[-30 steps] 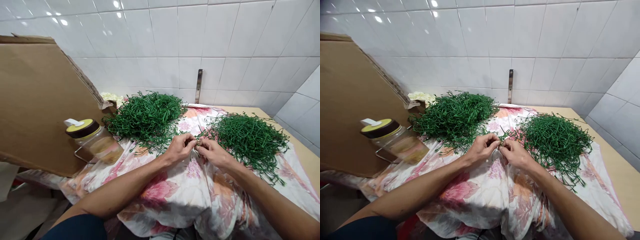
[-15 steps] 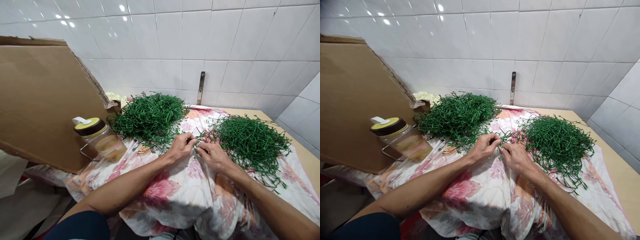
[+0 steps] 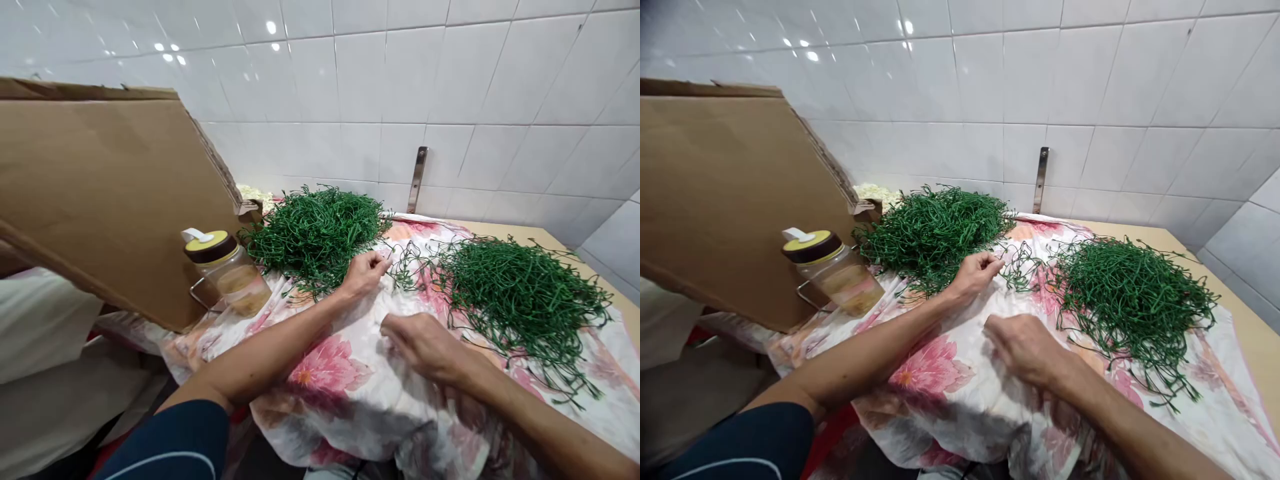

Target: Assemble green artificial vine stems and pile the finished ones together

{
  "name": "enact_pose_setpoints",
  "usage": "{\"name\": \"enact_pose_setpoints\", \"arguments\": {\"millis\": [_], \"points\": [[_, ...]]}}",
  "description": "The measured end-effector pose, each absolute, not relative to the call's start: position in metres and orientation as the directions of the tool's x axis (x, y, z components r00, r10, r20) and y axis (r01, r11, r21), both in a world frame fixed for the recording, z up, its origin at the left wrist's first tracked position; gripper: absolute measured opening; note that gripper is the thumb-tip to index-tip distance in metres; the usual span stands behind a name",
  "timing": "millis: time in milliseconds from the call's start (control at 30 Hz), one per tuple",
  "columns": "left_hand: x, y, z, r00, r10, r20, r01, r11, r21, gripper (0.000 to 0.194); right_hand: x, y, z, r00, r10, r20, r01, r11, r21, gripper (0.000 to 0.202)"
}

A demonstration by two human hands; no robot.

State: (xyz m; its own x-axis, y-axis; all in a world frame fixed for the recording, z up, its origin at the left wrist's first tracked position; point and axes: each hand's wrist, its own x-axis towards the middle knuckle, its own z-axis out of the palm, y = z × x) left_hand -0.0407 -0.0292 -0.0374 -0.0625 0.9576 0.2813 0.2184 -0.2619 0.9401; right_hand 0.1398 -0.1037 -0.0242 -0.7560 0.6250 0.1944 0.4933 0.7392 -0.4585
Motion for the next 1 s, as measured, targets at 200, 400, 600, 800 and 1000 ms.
{"name": "enact_pose_setpoints", "arguments": {"millis": [200,400,600,800,1000], "points": [[-0.037,-0.035,-0.03,0.136,0.972,0.191,0.058,-0.2,0.978,0.034,0.159,-0.079,-0.018,-0.408,0.84,0.358,0.35,0.506,-0.788,0.03],[-0.034,-0.036,-0.037,0.113,0.976,0.188,0.062,-0.196,0.979,0.03,0.17,-0.076,-0.008,-0.217,0.897,0.384,0.261,0.432,-0.863,0.03],[-0.03,-0.046,-0.032,0.131,0.97,0.205,0.08,-0.217,0.973,0.029,0.178,-0.07,0.001,-0.206,0.9,0.384,0.329,0.433,-0.839,0.034],[-0.026,-0.059,-0.022,0.228,0.94,0.255,0.046,-0.272,0.961,0.031,0.166,-0.074,-0.009,-0.348,0.863,0.367,0.568,0.505,-0.649,0.042],[-0.024,-0.057,-0.028,0.236,0.932,0.276,0.001,-0.284,0.959,0.029,0.159,-0.078,-0.014,-0.405,0.87,0.282,0.722,0.493,-0.486,0.029]]}}
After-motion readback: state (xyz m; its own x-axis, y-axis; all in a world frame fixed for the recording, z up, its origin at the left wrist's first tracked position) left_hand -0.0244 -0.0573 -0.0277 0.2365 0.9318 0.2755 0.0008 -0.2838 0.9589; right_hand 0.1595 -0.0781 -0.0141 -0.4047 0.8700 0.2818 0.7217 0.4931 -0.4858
